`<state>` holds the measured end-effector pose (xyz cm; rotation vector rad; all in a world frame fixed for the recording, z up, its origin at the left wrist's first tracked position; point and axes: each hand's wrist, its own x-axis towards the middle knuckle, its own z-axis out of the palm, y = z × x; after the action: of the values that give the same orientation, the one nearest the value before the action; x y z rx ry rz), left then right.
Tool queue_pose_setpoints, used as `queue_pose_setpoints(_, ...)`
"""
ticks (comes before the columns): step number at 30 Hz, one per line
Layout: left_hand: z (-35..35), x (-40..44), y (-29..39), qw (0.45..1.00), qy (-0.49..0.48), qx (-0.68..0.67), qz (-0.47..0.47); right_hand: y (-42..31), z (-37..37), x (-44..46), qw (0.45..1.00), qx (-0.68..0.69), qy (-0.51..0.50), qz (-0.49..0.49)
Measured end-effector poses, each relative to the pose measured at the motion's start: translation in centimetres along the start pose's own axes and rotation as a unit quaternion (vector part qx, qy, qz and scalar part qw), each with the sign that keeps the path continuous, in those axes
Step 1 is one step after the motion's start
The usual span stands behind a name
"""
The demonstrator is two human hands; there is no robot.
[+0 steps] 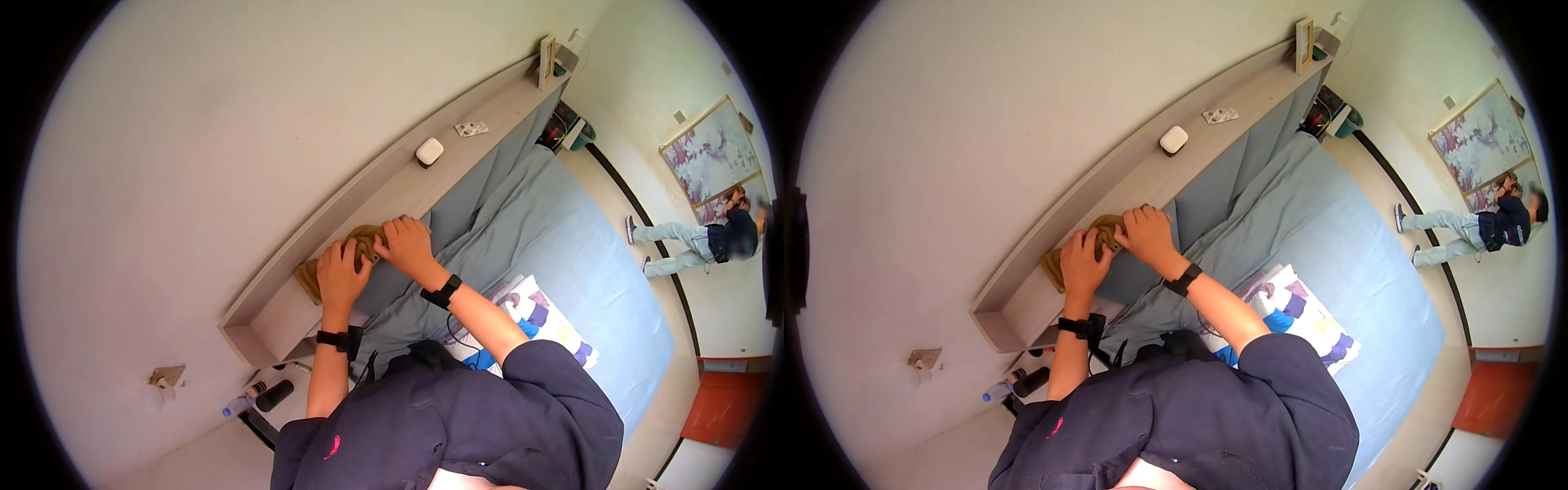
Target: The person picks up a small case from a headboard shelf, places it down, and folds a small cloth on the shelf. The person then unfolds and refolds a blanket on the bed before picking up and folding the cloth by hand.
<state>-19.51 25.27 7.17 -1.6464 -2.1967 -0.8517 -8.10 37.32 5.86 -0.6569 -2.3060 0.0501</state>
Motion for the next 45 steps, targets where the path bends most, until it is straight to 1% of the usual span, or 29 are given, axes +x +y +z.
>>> queue_pose_setpoints(10,-0.2,-0.1,0.2,1.000,-0.004,0.001,0.008,-0.3,0.0,-0.8,1.000,0.002,0.022,0.012)
queue_pose_setpoints(16,0.0,-0.2,0.2,1.000,-0.002,0.014,0.021,-0.3,-0.4,-1.3,0.999,0.035,0.025,0.023)
queue_pose_setpoints(21,-0.2,-0.1,0.3,1.000,-0.009,0.015,0.022,-0.5,-0.6,-1.4,0.995,0.077,0.058,0.025)
queue_pose_setpoints(34,-0.5,-0.1,0.4,1.000,-0.004,0.006,0.022,-1.0,0.2,-2.0,0.991,0.090,0.078,0.059)
queue_pose_setpoints(36,-0.3,-0.2,0.2,1.000,0.001,0.001,0.021,-1.4,0.2,-2.0,0.984,0.116,0.096,0.098)
queue_pose_setpoints(37,-0.1,-0.2,0.2,1.000,-0.001,0.003,0.021,-1.7,0.1,-1.9,0.984,0.116,0.097,0.096)
queue_pose_setpoints(39,0.0,-0.4,-0.1,1.000,-0.003,0.008,0.021,-2.5,0.1,-1.9,0.963,0.170,0.107,0.178)
queue_pose_setpoints(40,0.1,-0.4,-0.2,1.000,0.003,0.002,0.030,-2.9,0.1,-2.0,0.963,0.172,0.108,0.177)
queue_pose_setpoints(42,0.1,-0.6,-0.3,0.999,0.009,0.000,0.037,-3.6,0.2,-2.3,0.932,0.214,0.095,0.275)
queue_pose_setpoints(43,-0.1,-0.7,-0.2,0.999,0.004,-0.002,0.042,-3.9,0.4,-2.6,0.932,0.218,0.094,0.274)
queue_pose_setpoints(45,-0.5,-1.1,-0.2,0.999,0.002,0.002,0.044,-4.6,0.7,-3.1,0.905,0.259,0.086,0.327)
